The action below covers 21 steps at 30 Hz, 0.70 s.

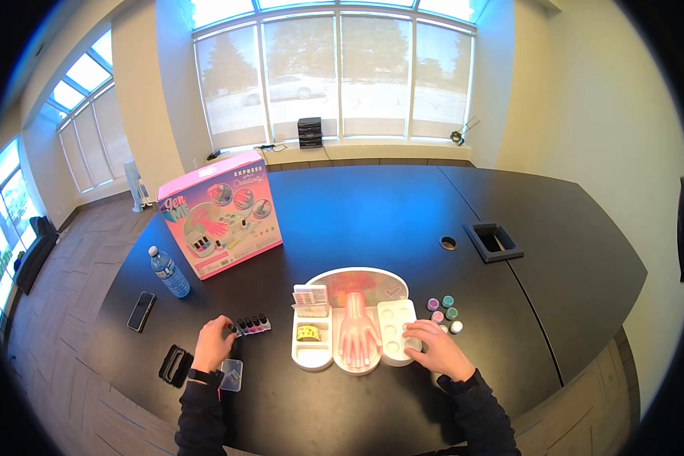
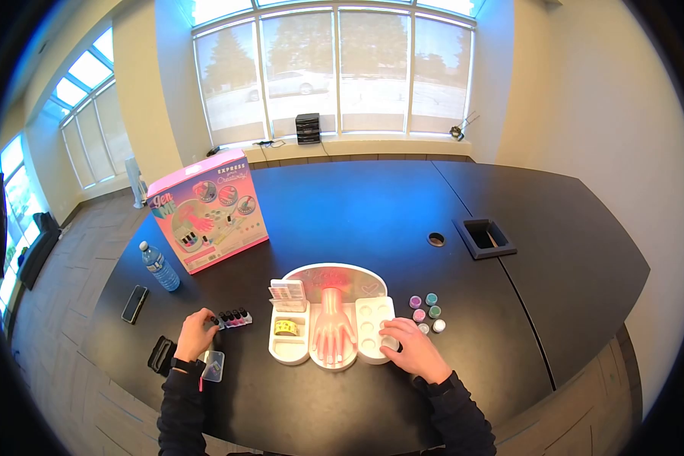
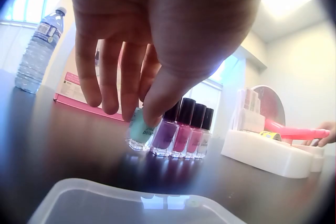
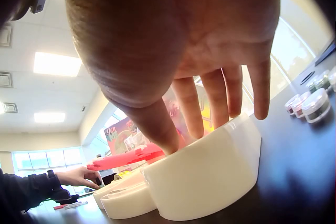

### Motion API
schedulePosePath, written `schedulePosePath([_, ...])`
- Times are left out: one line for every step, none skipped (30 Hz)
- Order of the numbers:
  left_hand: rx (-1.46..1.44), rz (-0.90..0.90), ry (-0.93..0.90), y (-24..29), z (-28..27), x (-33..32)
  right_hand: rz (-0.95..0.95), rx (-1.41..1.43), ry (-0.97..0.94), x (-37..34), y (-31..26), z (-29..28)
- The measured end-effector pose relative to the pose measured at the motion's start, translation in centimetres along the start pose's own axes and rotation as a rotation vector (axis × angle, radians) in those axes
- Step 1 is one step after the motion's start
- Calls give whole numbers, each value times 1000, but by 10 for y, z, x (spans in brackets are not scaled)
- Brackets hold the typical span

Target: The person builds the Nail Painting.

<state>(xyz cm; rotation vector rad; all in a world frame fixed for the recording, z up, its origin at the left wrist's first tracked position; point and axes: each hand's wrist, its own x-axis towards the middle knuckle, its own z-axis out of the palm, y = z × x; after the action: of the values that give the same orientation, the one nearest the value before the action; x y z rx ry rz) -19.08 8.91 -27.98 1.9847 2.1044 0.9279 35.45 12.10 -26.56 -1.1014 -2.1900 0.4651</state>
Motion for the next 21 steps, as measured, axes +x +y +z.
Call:
schedulePosePath([3,-16,3,1,-2,-1,5,2,0,0,1,1])
schedulePosePath([3,-15,3,4,-5,-3,5,2,1,0,1,1])
schedulePosePath([-1,-22,10,9,-9,-5,3,-4,-2,0,1,1])
schedulePosePath([-4,-29,18,13,-12,-8,1,-10,-5,0,1,1])
schedulePosePath([-3,-30,17,18,-15,-10,2,-8,-5,0,2,2])
schedulePosePath([-8,-6,33,22,-18,-13,-1,-14,-8,0,3,2])
schedulePosePath([-14,18,48,26,-21,-16,-4,-20,-10,0,3,2])
schedulePosePath([-14,18,48,30,-22,-18,-4,-21,-10,0,2,1])
schedulePosePath([-24,54,80,33,-22,-20,3,-19,-14,0,0,0])
schedulePosePath([-34,89,112,37,-23,-23,10,-18,-18,0,-1,-1])
schedulePosePath([-34,89,111,43,-24,-25,11,-18,-18,1,-1,-1])
schedulePosePath([-38,112,111,51,-25,-26,15,-18,-21,1,-2,-1])
schedulePosePath([-41,135,111,59,-25,-28,19,-18,-24,0,-2,-1])
schedulePosePath([-41,135,111,67,-26,-29,18,-18,-23,0,-2,0])
schedulePosePath([-58,148,88,76,-27,-31,16,-16,-20,0,-2,0])
schedulePosePath([-75,161,65,83,-26,-31,14,-13,-17,0,-1,0])
schedulePosePath([-90,205,68,89,-24,-31,15,-12,-15,0,-1,0])
schedulePosePath([-89,208,68,94,-21,-31,14,-12,-16,0,-2,0])
schedulePosePath([-132,238,49,99,-18,-30,13,-12,-17,0,-2,0])
schedulePosePath([-175,267,30,104,-14,-30,14,-12,-16,0,-2,0])
schedulePosePath([-196,276,-8,106,-10,-29,13,-17,-17,0,-1,1])
